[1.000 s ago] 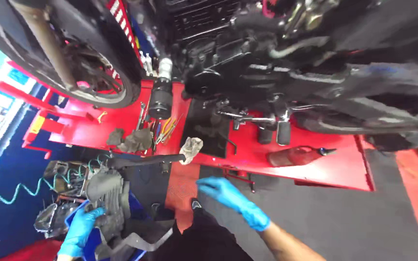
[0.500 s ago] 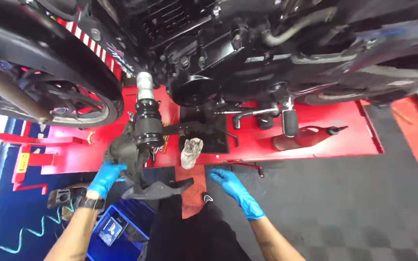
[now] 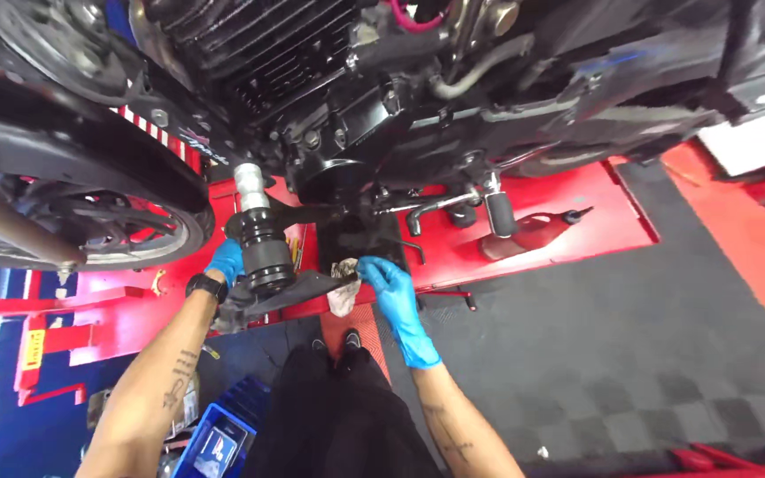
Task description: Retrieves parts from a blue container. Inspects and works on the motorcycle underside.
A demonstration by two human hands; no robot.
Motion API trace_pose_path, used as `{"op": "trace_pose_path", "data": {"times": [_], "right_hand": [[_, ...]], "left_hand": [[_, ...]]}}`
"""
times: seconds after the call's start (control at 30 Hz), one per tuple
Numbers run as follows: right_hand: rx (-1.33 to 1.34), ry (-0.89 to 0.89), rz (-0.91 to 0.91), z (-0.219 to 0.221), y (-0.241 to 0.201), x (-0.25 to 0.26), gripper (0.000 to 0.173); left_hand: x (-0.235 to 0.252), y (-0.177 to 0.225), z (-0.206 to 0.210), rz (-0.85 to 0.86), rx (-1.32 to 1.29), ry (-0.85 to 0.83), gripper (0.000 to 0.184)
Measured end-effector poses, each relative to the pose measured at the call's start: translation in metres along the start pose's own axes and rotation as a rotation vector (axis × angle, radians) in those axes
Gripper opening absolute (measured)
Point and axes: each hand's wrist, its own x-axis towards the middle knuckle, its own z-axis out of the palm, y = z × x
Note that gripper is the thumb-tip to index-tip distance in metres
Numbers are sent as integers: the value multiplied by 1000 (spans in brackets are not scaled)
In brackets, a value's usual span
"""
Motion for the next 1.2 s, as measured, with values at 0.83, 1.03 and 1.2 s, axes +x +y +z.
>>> {"op": "trace_pose_path", "data": {"times": [0.83, 1.03, 1.2], "right_hand": [[-47, 565, 117, 100, -1, 117, 20], [704, 366, 315, 101, -6, 119, 42], [257, 502, 148, 102, 3, 117, 12]], "left_hand": [[177, -28, 20, 204, -231, 75, 45], [163, -15, 7, 164, -177, 16, 41], [216, -33, 27, 130, -243, 17, 40]]}}
